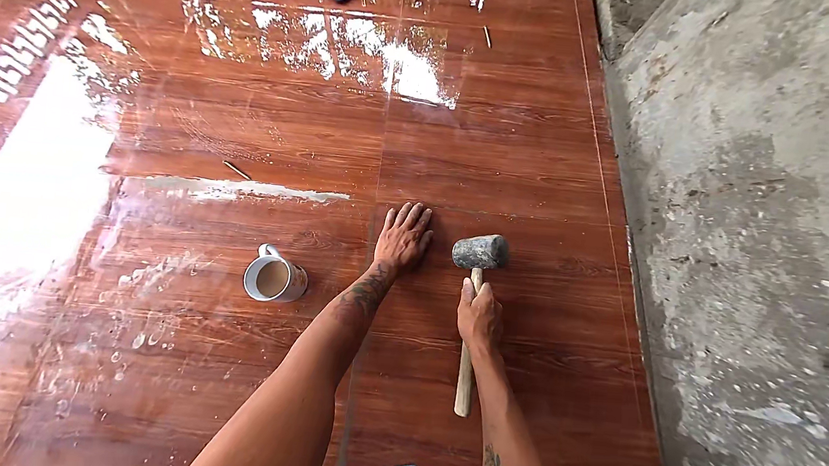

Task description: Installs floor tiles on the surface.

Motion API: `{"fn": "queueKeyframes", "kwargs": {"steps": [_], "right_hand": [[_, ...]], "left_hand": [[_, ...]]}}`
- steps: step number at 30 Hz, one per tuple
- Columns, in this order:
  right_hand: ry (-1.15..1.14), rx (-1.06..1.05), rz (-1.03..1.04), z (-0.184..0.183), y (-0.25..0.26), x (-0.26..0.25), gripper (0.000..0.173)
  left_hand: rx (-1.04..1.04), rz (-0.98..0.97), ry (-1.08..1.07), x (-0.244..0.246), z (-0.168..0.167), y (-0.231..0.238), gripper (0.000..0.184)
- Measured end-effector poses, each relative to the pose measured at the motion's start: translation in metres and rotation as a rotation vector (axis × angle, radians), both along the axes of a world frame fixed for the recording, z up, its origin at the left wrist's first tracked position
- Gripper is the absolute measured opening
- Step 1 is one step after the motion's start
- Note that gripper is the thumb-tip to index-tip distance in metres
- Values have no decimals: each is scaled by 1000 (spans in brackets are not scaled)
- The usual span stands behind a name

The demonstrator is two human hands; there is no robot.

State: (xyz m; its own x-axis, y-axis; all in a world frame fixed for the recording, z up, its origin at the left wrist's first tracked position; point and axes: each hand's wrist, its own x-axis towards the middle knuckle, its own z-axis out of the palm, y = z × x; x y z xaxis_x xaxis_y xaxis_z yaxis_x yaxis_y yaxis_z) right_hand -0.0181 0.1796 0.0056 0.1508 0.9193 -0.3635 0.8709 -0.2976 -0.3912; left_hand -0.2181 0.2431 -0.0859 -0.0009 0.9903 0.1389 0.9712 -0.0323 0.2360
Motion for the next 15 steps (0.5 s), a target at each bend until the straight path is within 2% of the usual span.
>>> {"fn": "queueKeyframes", "kwargs": {"steps": [2,5,9,13,15], "right_hand": [[19,24,9,7,-8,2,50],[27,144,41,-4,-47,0,51],[4,23,115,-2,-69,3,51],[29,135,127,-5,-102,6,51],[18,50,152,-10,-115,8,53]], "left_hand": [[6,4,-3,1,0,0,56],[-27,8,5,-1,2,1,56],[-60,9,29,-2,0,4,56],[-44,5,16,-2,1,3,55],[-42,3,15,-3,-1,2,56]]}}
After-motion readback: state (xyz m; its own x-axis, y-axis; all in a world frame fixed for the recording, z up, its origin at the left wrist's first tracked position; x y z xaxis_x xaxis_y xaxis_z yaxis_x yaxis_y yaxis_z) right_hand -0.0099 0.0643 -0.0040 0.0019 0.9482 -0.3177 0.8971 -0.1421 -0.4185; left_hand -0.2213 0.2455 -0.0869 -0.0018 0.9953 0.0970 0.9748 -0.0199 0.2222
